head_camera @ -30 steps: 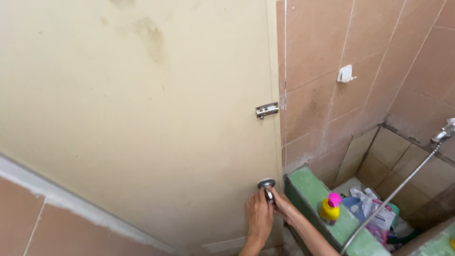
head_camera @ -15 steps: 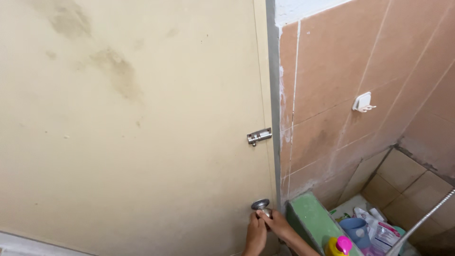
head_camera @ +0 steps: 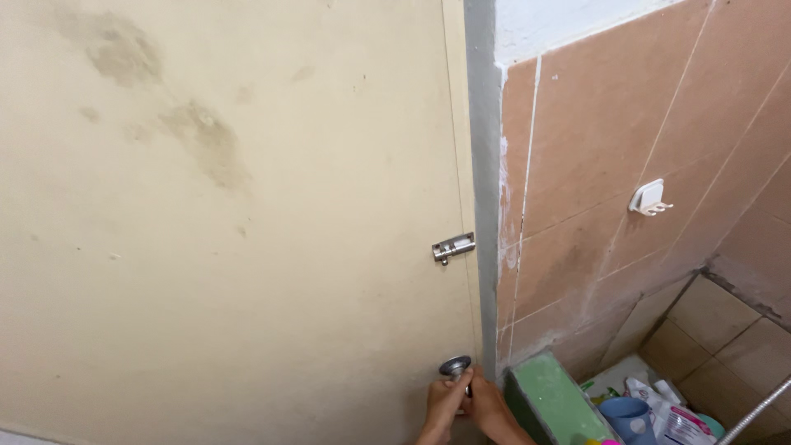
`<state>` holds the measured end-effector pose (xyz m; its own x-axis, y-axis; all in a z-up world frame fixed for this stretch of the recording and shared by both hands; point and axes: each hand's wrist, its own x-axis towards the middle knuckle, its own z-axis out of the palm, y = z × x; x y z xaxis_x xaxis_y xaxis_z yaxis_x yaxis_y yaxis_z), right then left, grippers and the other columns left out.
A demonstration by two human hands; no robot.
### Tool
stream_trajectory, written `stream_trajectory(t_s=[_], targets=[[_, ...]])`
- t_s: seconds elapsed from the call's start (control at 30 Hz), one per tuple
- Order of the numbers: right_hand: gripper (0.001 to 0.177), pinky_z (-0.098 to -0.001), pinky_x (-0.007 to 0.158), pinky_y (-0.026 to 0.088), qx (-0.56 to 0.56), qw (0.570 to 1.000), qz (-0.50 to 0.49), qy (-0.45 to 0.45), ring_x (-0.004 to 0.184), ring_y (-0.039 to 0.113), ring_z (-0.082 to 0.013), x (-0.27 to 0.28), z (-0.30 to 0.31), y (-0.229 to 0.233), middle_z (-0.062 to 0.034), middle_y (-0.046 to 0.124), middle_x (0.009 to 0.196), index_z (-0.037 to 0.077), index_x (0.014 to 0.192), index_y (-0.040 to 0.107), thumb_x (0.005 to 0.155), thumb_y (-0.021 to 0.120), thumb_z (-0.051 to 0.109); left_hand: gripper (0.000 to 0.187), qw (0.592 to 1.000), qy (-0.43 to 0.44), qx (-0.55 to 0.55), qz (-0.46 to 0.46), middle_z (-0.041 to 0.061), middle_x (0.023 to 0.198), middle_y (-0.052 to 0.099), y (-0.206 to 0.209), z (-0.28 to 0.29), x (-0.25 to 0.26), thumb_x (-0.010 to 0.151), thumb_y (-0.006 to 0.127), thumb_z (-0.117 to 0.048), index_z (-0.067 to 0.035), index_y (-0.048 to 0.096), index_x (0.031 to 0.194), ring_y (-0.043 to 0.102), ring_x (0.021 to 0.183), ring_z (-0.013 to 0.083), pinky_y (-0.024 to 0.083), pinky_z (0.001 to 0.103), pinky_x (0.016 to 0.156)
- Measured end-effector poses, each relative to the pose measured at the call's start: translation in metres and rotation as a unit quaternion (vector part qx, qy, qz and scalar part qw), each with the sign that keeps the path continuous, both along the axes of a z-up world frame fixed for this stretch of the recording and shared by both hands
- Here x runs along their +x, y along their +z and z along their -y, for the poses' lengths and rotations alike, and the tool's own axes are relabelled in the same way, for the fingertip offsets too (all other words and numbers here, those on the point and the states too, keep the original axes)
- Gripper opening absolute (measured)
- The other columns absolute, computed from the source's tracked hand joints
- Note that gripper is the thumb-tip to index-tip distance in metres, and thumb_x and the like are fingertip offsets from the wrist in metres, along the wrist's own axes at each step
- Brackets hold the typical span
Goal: The person pours detergent into a blue scoop, adds water from a handheld shower head, and sprays the toilet and floor. They then pour the soapy mixture into the toilet bowl.
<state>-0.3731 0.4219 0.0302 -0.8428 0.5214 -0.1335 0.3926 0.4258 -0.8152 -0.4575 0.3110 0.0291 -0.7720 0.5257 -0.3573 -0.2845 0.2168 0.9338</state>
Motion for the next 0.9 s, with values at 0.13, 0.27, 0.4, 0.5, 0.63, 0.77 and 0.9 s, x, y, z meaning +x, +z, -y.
stream_trajectory(t_s=[0.13,0.27,0.4,0.5,0.63,0.77,0.9], targets=[[0.055,-0.0494,0.082,0.065,0.035,0.999,-0.029,0.008,0.101,0.082,-0.0448,-0.008,-0.001,0.009,-0.0284,0.081,0.102,-0.001,0.139,0.048,0.097,0.078,0.017,0.044,0.992,0.051,0.017,0.115,-0.001,0.066,0.069,0.006,-0.009,-0.008,0.095,0.088,-0.044,-0.010,0.075,0.071,0.067,0.059,0.0137,0.055,0.034,0.052],[0.053,-0.0486,0.086,0.065,0.042,0.999,0.010,0.005,0.103,0.083,-0.0443,-0.016,-0.003,0.017,-0.0284,0.083,0.101,0.000,0.137,0.053,0.095,0.079,0.019,0.047,0.993,0.086,0.001,0.076,0.002,0.067,0.070,0.011,-0.016,-0.011,0.091,0.094,-0.042,-0.005,0.075,0.070,0.065,0.060,0.0144,0.053,0.035,0.051],[0.055,-0.0504,0.092,0.062,0.070,0.997,0.017,-0.001,0.108,0.079,-0.0459,-0.025,-0.013,0.023,-0.0286,0.080,0.104,0.005,0.137,0.061,0.094,0.088,0.026,0.049,0.994,0.100,-0.017,0.045,0.011,0.073,0.081,0.018,-0.025,-0.021,0.086,0.096,-0.042,0.005,0.085,0.078,0.077,0.066,0.0189,0.062,0.036,0.057],[0.049,-0.0479,0.090,0.065,0.024,0.999,-0.046,-0.013,0.105,0.084,-0.0417,-0.024,-0.013,0.023,-0.0251,0.085,0.100,0.004,0.126,0.064,0.091,0.089,0.028,0.049,0.995,0.100,0.025,0.008,0.013,0.079,0.087,0.021,-0.028,-0.023,0.083,0.098,-0.041,0.007,0.091,0.088,0.080,0.073,0.0157,0.064,0.033,0.064],[0.048,-0.0476,0.089,0.066,0.033,0.999,-0.009,-0.003,0.104,0.084,-0.0420,-0.028,-0.015,0.020,-0.0239,0.085,0.101,0.004,0.128,0.060,0.093,0.085,0.026,0.051,0.995,0.096,-0.012,0.019,0.013,0.078,0.085,0.019,-0.028,-0.028,0.082,0.096,-0.042,0.008,0.090,0.087,0.079,0.070,0.0166,0.064,0.035,0.064],[0.051,-0.0482,0.090,0.065,0.051,0.998,0.036,-0.004,0.104,0.082,-0.0440,-0.035,-0.018,0.019,-0.0271,0.082,0.101,0.005,0.135,0.057,0.093,0.082,0.019,0.053,0.994,0.096,-0.003,0.050,0.015,0.078,0.084,0.016,-0.028,-0.032,0.083,0.094,-0.043,0.010,0.088,0.088,0.078,0.068,0.0192,0.065,0.038,0.063],[0.041,-0.0468,0.087,0.067,0.028,0.999,-0.031,0.005,0.104,0.084,-0.0413,-0.035,-0.021,0.022,-0.0258,0.084,0.102,0.002,0.125,0.061,0.094,0.083,0.019,0.051,0.995,0.097,-0.006,-0.023,0.013,0.076,0.085,0.018,-0.031,-0.035,0.083,0.096,-0.044,0.007,0.089,0.084,0.078,0.068,0.0164,0.063,0.033,0.064]])
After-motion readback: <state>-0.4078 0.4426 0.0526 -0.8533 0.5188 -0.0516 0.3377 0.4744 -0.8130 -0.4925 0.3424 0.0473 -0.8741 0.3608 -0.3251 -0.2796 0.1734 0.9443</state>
